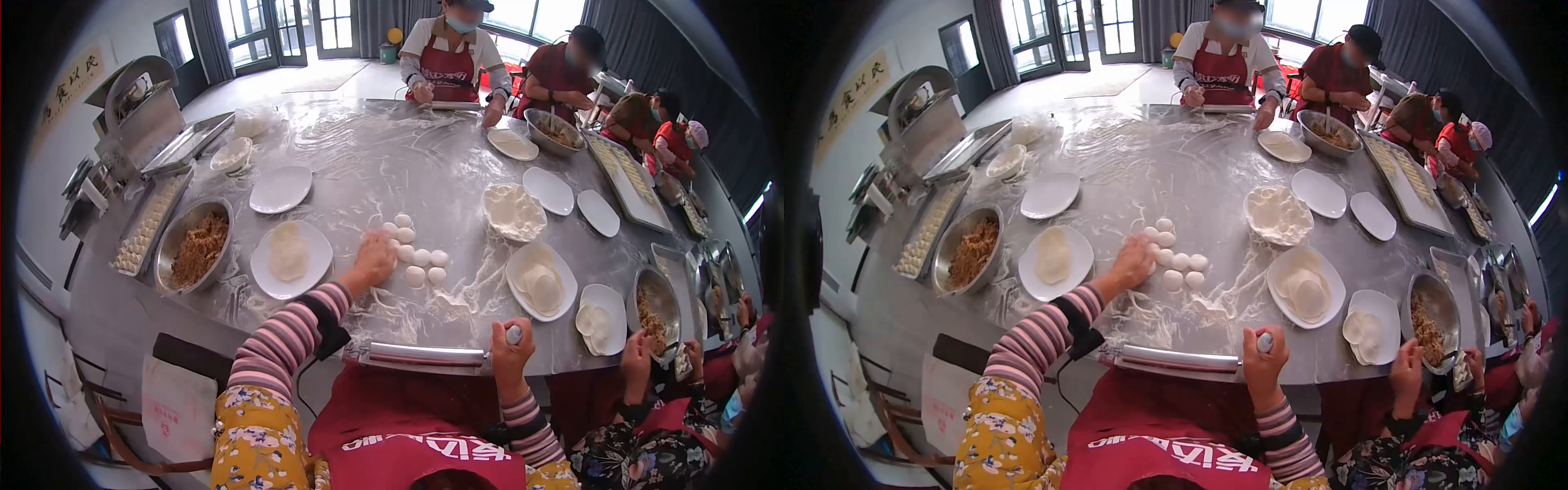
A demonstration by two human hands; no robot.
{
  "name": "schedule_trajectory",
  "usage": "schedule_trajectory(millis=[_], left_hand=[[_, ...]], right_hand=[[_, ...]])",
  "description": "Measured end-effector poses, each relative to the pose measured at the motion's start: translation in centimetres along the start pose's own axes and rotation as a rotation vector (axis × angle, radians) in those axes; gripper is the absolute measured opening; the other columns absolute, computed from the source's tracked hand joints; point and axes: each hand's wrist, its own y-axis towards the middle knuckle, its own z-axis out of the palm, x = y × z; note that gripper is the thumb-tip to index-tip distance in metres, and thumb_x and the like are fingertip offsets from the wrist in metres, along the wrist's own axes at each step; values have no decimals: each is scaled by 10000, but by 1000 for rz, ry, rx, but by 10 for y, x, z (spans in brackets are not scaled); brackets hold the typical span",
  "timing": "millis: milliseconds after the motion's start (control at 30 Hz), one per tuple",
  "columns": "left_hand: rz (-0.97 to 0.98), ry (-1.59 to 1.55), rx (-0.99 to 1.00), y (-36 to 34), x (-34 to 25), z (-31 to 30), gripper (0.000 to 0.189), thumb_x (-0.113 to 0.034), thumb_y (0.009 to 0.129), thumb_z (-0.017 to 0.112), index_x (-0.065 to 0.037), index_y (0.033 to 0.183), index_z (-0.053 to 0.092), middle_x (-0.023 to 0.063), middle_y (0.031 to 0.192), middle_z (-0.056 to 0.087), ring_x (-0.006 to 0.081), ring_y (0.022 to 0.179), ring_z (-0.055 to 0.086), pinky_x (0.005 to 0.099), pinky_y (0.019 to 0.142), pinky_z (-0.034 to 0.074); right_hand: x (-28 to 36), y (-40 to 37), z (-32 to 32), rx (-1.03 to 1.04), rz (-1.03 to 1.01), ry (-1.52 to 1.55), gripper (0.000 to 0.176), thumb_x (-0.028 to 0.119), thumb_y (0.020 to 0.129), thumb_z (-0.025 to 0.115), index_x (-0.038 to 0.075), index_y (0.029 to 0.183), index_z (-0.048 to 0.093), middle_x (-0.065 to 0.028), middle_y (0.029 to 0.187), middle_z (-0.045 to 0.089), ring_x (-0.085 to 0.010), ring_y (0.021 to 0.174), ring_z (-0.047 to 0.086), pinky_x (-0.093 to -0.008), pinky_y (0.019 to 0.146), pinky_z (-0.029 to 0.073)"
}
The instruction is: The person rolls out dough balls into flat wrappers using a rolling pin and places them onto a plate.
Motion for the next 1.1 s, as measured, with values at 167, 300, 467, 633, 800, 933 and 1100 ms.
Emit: schedule_trajectory(millis=[167, 300, 467, 633, 800, 933, 1100], left_hand=[[12, -179, -127, -52, -28, -36, 424, -246, 866, 501, 24, 1193, 505, 250, 1235, 488, 370, 1171, 455, 413, 1006, 343], [-140, -23, 70, -64, -62, -72, 357, -237, 837, 513, 26, 1068, 583, 241, 1097, 571, 374, 1051, 542, 435, 885, 438], [-142, 60, 168, -50, -61, -55, 355, -274, 740, 638, 5, 956, 602, 229, 971, 620, 376, 949, 596, 438, 815, 477], [-94, -7, 18, -55, -73, -45, 255, -241, 684, 664, -32, 769, 546, 171, 752, 606, 344, 769, 606, 408, 676, 478], [246, -466, 530, -74, -105, -38, 202, -127, 688, 683, -20, 854, 642, 179, 807, 649, 299, 775, 639, 368, 687, 498], [257, -301, 490, -84, -107, -13, 152, -79, 698, 693, -16, 834, 670, 110, 765, 666, 186, 708, 627, 324, 659, 492], [213, -277, 458, -90, -109, -18, 152, -101, 691, 699, -25, 819, 672, 113, 759, 666, 200, 689, 630, 336, 645, 492]], right_hand=[[15, -13, 2, 3, 62, 12, 193, 8, 767, 670, 44, 770, 481, -87, 630, 477, -168, 538, 471, -296, 503, 394], [3, -7, 3, 7, -135, -42, 178, -10, 831, 615, 59, 809, 452, 1, 579, 459, -56, 440, 453, -218, 374, 348], [4, -8, 7, -33, 35, 24, 193, -2, 761, 675, 41, 783, 488, -65, 637, 487, -155, 544, 476, -287, 511, 407], [7, -9, 6, -58, -4, 17, 196, 11, 751, 691, 42, 788, 501, -86, 645, 514, -170, 538, 489, -287, 515, 414], [8, -7, 4, -51, -89, -91, 193, 23, 777, 677, 47, 791, 486, -70, 598, 497, -147, 494, 501, -294, 463, 400], [30, -8, 3, -24, 12, 104, 180, 27, 808, 658, 62, 783, 483, -25, 556, 495, -84, 422, 473, -253, 392, 367], [30, 1, 6, 34, 147, 158, 187, 34, 795, 669, 56, 777, 484, -36, 566, 502, -99, 431, 480, -266, 403, 378]])
